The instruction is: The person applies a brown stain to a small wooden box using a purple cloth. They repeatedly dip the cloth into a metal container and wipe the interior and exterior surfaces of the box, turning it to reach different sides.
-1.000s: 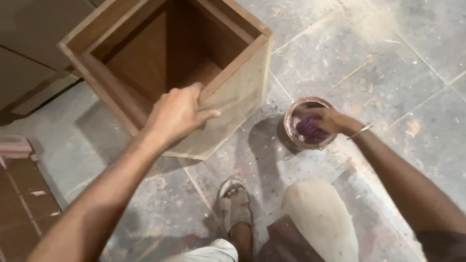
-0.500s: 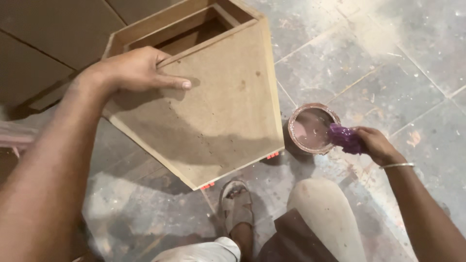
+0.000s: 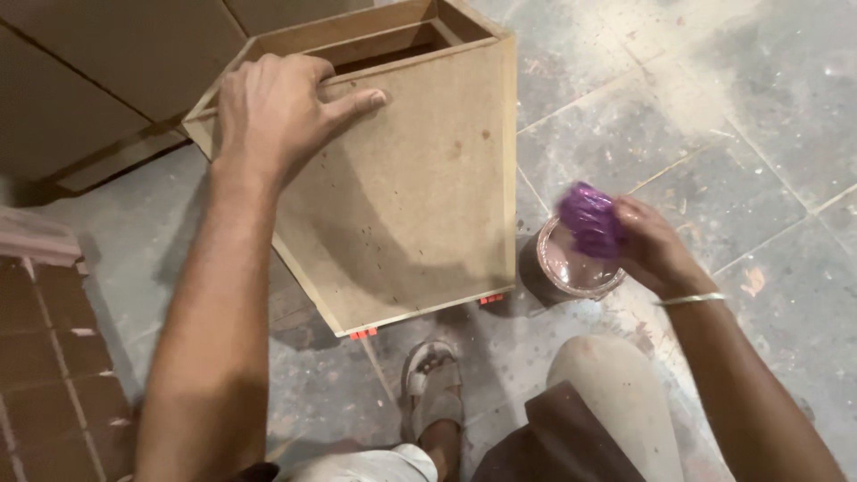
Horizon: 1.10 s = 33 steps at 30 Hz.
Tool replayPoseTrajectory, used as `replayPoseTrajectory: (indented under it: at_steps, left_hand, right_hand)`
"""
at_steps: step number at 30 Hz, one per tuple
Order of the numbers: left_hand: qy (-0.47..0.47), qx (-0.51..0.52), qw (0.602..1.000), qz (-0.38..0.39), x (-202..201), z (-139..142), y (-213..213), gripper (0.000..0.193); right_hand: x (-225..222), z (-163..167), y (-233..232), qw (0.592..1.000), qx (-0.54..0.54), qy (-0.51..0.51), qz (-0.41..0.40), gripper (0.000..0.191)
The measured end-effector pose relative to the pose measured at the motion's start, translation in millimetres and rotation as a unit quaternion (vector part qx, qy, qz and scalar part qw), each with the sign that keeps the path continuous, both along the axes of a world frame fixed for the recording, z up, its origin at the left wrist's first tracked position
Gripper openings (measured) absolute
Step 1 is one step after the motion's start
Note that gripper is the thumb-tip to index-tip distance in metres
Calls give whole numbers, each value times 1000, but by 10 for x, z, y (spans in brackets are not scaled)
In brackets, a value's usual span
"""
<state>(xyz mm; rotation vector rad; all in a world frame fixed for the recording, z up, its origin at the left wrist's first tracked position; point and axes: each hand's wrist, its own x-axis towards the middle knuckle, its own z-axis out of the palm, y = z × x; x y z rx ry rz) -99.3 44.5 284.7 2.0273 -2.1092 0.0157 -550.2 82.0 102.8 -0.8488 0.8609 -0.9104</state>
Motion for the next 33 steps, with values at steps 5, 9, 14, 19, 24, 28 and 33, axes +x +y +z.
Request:
replayPoseTrajectory:
  at_steps: [5,9,14,19,24,28,33]
  left_hand:
    - [1,-93,995,-24,56,13,-175,72]
    - [16,-77,997,0,113,-78,-278,72]
    - [-13,-123,992,-11,232,-287,-401,76]
    - [-56,-210,975,-40,315,-509,-519,75]
    - [-52,-286,955,-60,334,-690,-588,73]
    - [-36,-272,960,-55,342,-706,-591,76]
    - [-43,-231,972,-31,308,-671,-593,75]
  right_hand:
    - [1041,883,-473,957,-115,264,22,37]
    - [1489,1277,-1047,764,-489,410,-94,47]
    - [1433,825,-800,542,-660,509,-109,57]
    - [1302,154,-113,522,-650,549,-50,53]
    - [1518,463,-617,536,-641,536,-121,50]
    - [1676,964,-1254,532,-652,505,-193,43]
    - [1573,892,-889,521,-648,536,-148,36]
